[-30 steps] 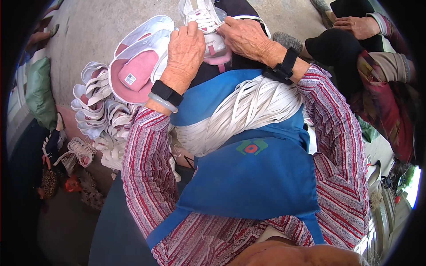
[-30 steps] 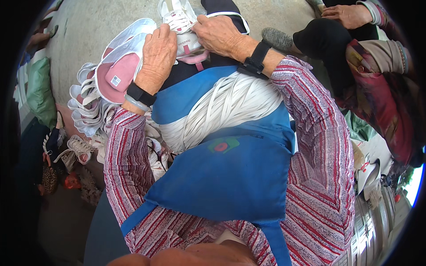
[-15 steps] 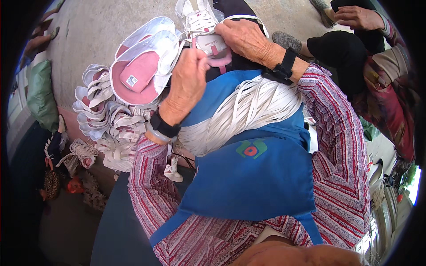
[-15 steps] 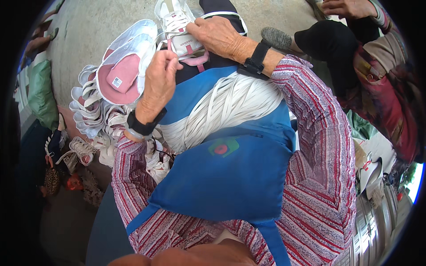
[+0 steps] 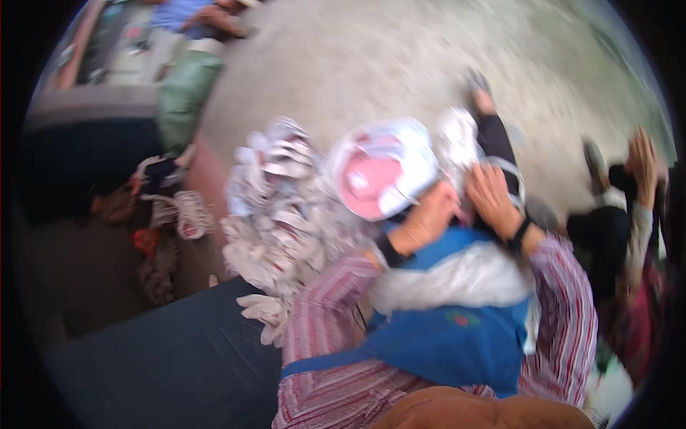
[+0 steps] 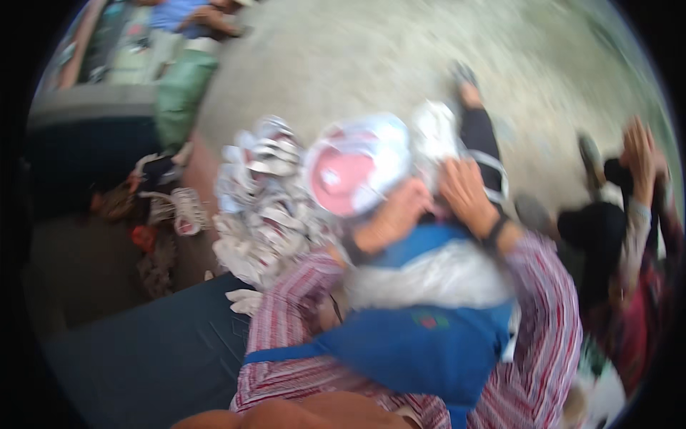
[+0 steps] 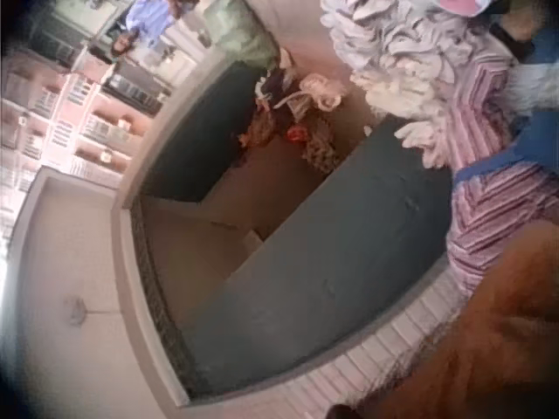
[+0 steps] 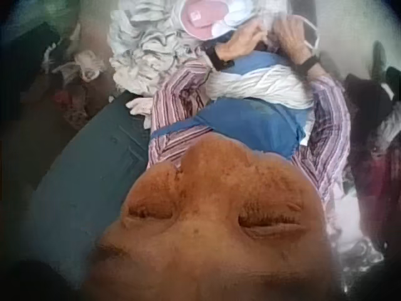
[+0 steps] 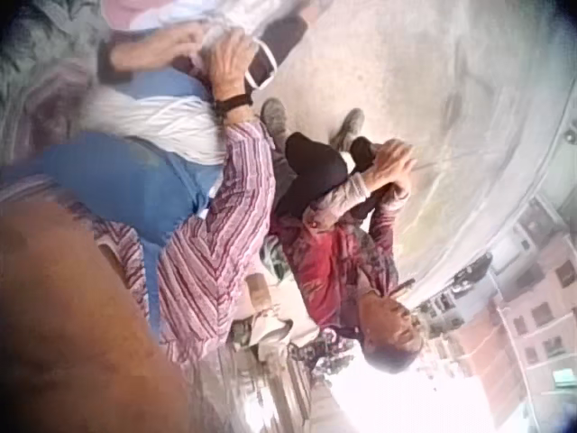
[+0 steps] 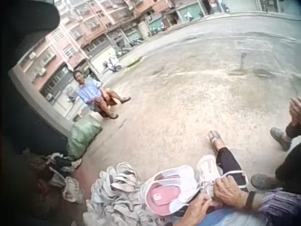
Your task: The person is stringing or lacing white and pink shoe uppers together into a bundle.
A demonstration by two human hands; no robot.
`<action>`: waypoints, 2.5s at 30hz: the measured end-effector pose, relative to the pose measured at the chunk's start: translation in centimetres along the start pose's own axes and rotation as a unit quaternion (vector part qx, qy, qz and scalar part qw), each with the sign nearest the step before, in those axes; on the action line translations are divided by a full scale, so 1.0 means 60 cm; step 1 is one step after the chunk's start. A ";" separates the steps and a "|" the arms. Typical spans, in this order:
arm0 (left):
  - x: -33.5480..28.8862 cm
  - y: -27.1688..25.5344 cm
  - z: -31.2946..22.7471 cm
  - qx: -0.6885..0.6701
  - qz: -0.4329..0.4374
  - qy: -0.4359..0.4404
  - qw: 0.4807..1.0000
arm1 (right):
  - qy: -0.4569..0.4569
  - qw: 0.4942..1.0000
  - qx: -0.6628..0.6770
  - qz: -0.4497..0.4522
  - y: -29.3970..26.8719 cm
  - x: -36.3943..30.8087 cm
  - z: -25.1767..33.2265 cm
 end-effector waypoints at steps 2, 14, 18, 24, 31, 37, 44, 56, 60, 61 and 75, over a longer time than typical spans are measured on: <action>0.002 -0.004 -0.004 -0.103 0.033 -0.077 0.991 | 0.021 0.992 -0.025 0.119 -0.030 0.057 -0.009; 0.008 -0.025 0.015 -0.228 0.056 -0.120 0.965 | 0.321 0.707 0.629 -0.033 -0.106 0.103 -0.009; 0.010 -0.022 -0.024 -0.286 0.075 -0.100 0.950 | 0.359 0.597 0.716 -0.037 -0.140 0.106 -0.005; -0.007 -0.045 -0.081 -0.334 0.070 -0.115 0.933 | 0.304 0.703 0.630 -0.124 -0.151 0.114 -0.008; 0.007 -0.043 -0.044 -0.358 0.040 -0.080 0.929 | 0.404 0.634 0.655 -0.082 -0.118 0.100 -0.010; -0.003 -0.046 -0.055 -0.368 0.054 -0.093 0.924 | 0.410 0.642 0.646 -0.053 -0.114 0.095 -0.010; 0.000 -0.035 -0.029 -0.309 0.046 -0.118 0.942 | 0.355 0.760 0.533 -0.109 -0.112 0.082 -0.014; 0.093 -0.084 -0.008 0.442 -0.097 0.088 0.887 | 0.324 0.630 0.703 0.066 -0.121 0.094 0.001; 0.104 -0.052 -0.014 0.413 -0.071 0.070 0.905 | 0.296 0.633 0.713 0.055 -0.131 0.052 0.005; 0.105 -0.047 -0.022 0.412 -0.065 0.074 0.906 | 0.302 0.632 0.711 0.053 -0.143 0.047 0.002; 0.106 -0.017 -0.035 0.371 0.029 0.029 0.928 | 0.106 0.539 0.835 -0.037 -0.323 0.066 -0.011</action>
Point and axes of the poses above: each hand's wrist, its own x-axis towards the middle knuckle, its own y-axis out of the palm, z = x × y, the point moved 4 cm from there along x, towards the middle knuckle, and after that the axes turned 12 degrees about -y, right-handed, at the moved point
